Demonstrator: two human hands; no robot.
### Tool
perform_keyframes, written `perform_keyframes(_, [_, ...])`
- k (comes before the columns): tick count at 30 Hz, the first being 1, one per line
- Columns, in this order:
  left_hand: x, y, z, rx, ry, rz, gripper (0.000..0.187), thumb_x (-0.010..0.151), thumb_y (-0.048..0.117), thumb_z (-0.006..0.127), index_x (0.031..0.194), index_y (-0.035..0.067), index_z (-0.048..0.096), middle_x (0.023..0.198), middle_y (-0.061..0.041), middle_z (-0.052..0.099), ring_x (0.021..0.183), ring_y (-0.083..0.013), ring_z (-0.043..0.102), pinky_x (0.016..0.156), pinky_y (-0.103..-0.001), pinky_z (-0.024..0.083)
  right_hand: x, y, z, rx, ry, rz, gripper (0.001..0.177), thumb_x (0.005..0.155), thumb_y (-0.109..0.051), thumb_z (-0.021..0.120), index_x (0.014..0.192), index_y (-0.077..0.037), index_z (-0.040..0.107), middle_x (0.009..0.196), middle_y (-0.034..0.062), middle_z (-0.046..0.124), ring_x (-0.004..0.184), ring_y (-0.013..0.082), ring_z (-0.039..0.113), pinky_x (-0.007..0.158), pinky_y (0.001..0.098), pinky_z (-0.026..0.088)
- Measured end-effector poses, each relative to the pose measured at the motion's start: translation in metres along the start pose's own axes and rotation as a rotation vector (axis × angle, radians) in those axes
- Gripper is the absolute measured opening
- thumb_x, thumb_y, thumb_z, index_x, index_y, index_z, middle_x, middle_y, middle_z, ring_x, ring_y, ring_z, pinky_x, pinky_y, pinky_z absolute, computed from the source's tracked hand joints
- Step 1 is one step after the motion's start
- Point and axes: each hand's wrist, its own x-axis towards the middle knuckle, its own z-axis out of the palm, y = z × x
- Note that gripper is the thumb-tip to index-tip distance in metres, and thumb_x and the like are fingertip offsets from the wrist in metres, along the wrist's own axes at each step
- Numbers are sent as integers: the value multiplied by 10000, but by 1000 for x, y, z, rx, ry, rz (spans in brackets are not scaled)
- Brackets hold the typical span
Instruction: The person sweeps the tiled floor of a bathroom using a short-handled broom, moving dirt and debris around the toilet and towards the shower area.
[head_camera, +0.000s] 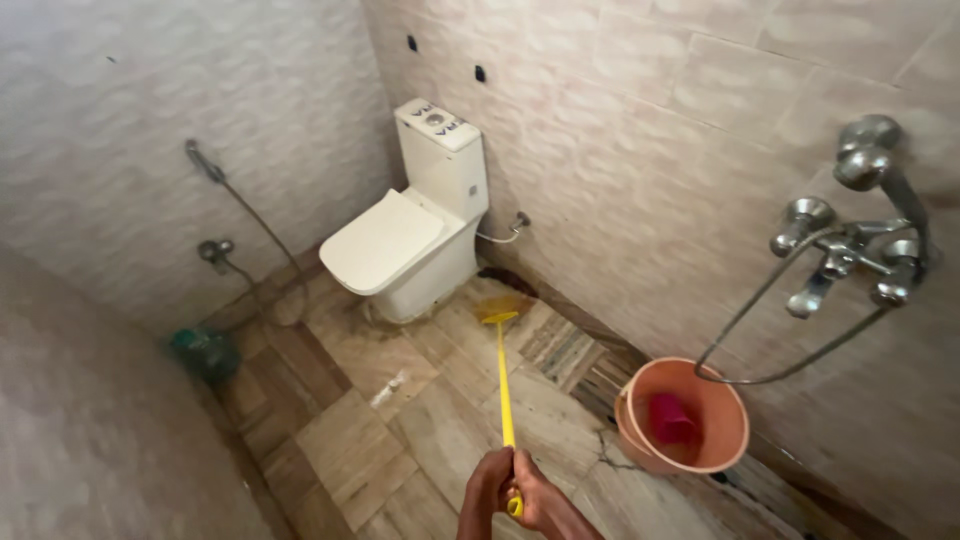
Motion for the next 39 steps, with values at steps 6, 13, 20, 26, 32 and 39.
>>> perform_keyframes(6, [-4, 9, -14, 125, 184, 47, 372, 951, 313, 486, 867, -4, 662, 668, -77, 652, 523, -224, 605, 493, -398, 467, -2, 13, 3, 28, -80, -4, 456, 998, -495, 541, 793, -93, 478, 583, 25, 423, 431, 153, 392, 391, 270, 327])
perform_keyframes(13, [22, 6, 24, 241, 126, 32, 386, 932, 261, 464, 927, -41, 704, 704, -122, 685, 540, -236, 631, 503, -408, 504, -19, -17, -20, 170, -53, -51, 318, 991, -345, 546, 738, -178, 450, 537, -58, 364, 365, 77, 319, 331, 201, 272])
perform_keyframes(20, [35, 8, 63, 236, 110, -9, 376, 970, 330, 548, 873, -3, 693, 644, -77, 619, 476, -194, 558, 434, -371, 435, -33, -25, -40, 137, 74, -292, 302, 972, -378, 495, 760, -165, 520, 559, -44, 415, 397, 84, 327, 357, 214, 283])
perform_keyframes(26, [40, 16, 57, -285, -138, 78, 347, 967, 348, 511, 710, 118, 540, 537, -10, 485, 358, -138, 406, 338, -308, 329, -42, -61, -26, 185, -80, -153, 269, 1020, -313, 514, 809, -146, 511, 596, -53, 397, 433, 66, 368, 386, 200, 337])
perform_keyframes(32, [35, 43, 27, -450, -163, -30, 330, 947, 265, 520, 648, 157, 432, 500, 17, 449, 329, -128, 396, 327, -281, 352, -19, -63, 18, 159, -110, -193, 219, 1027, -232, 506, 857, -95, 500, 630, -14, 443, 448, 77, 391, 381, 207, 347])
perform_keyframes(39, [21, 50, 12, -478, -91, -12, 303, 932, 241, 537, 649, 139, 506, 496, 18, 465, 319, -128, 403, 321, -271, 355, -2, -67, 31, -36, -108, 13, 261, 1014, -261, 501, 795, -126, 453, 563, -45, 387, 398, 67, 363, 363, 197, 356])
